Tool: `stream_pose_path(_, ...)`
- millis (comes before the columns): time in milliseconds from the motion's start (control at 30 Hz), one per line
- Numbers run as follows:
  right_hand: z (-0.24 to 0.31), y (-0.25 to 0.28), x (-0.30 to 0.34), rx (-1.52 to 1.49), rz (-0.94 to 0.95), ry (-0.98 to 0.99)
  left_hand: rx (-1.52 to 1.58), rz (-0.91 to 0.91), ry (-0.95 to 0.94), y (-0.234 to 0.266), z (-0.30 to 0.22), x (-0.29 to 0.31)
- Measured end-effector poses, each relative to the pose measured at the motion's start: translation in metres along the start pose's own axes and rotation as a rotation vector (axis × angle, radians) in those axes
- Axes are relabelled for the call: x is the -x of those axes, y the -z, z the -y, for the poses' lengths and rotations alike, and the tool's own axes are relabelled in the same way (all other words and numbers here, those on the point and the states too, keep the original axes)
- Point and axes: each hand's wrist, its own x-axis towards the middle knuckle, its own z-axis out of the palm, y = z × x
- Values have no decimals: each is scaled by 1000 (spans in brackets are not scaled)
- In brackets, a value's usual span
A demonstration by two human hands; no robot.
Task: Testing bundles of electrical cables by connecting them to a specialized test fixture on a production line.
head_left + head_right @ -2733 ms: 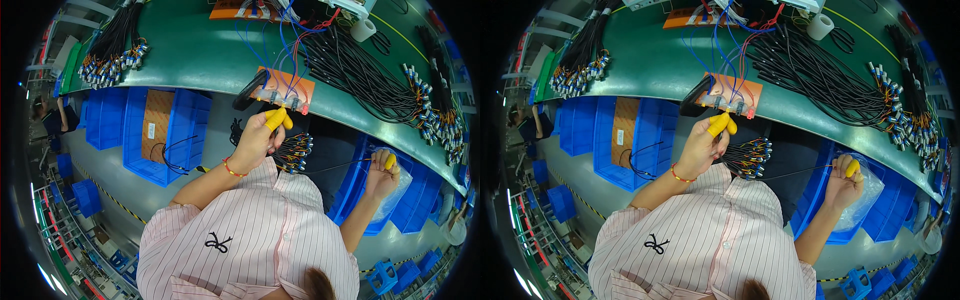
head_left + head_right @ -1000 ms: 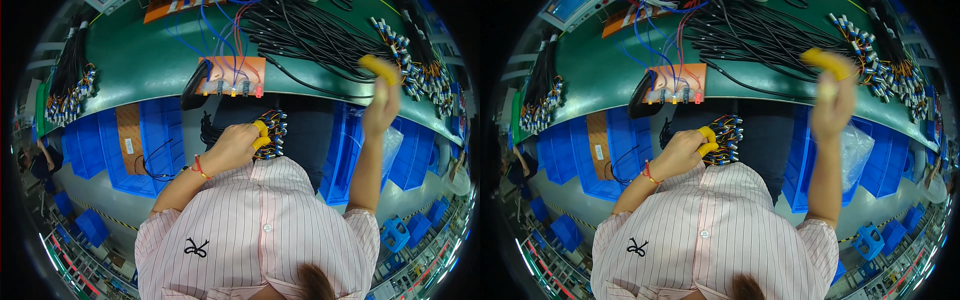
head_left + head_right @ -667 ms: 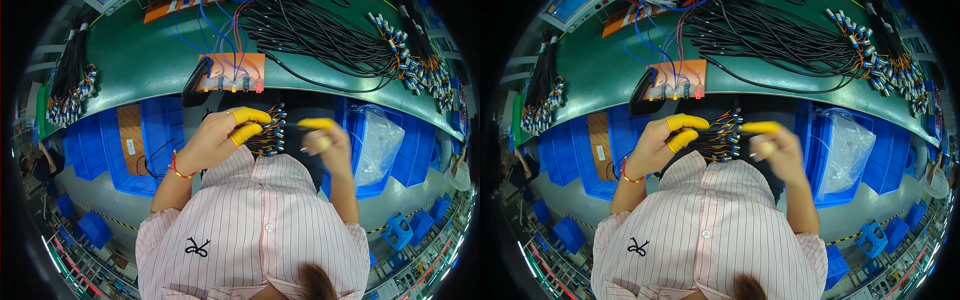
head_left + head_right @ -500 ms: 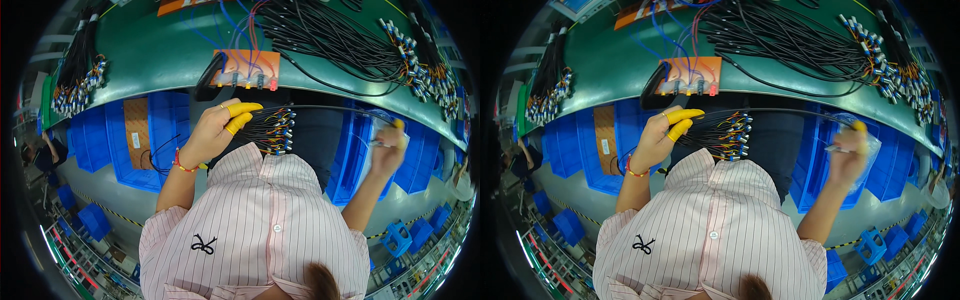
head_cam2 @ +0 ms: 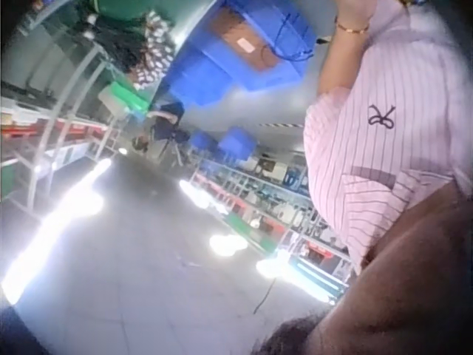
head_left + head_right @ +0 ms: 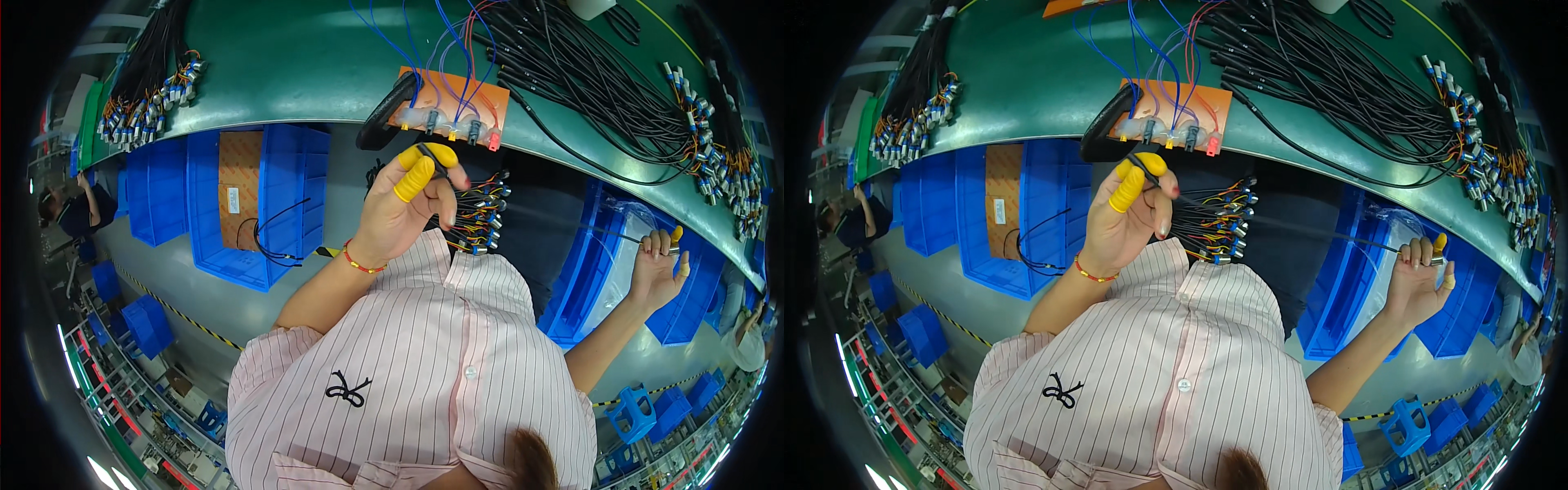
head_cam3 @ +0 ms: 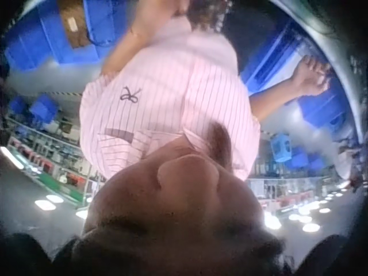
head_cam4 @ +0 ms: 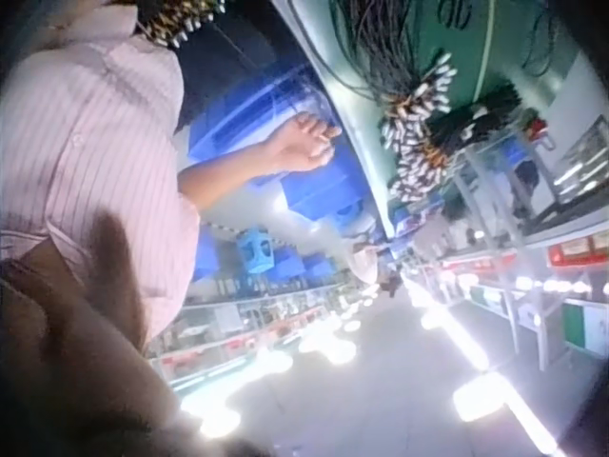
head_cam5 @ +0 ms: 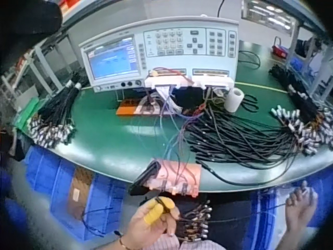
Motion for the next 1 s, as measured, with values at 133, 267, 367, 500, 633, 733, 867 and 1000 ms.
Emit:
stream_pose_path(133,0,29,-6,127,222,8,-5,-11,120,8,3,-1)
stream_pose_path(267,-25,-3,-4,254,119,100,-38,-50,185,10,3,-1)
stream_pose_path(367,-38,-8,-4,399,228,83,-45,-58,223,9,1,-2)
stream_pose_path(500,-66,-30,1,664,319,146,-20,-91,264,10,0,-5)
stream_pose_path(633,-92,-61,13,1060,296,272,5,-116,285,10,-1,-4)
stream_pose_path(733,-103,-75,1,1674,496,535,75,-104,306,11,1,-7)
stream_pose_path(867,-118,-95,-20,1875,488,561,225,-92,347,10,1,-9)
stream_pose_path(1000,-124,-96,-39,1838,490,536,534,-54,388,6,2,-9)
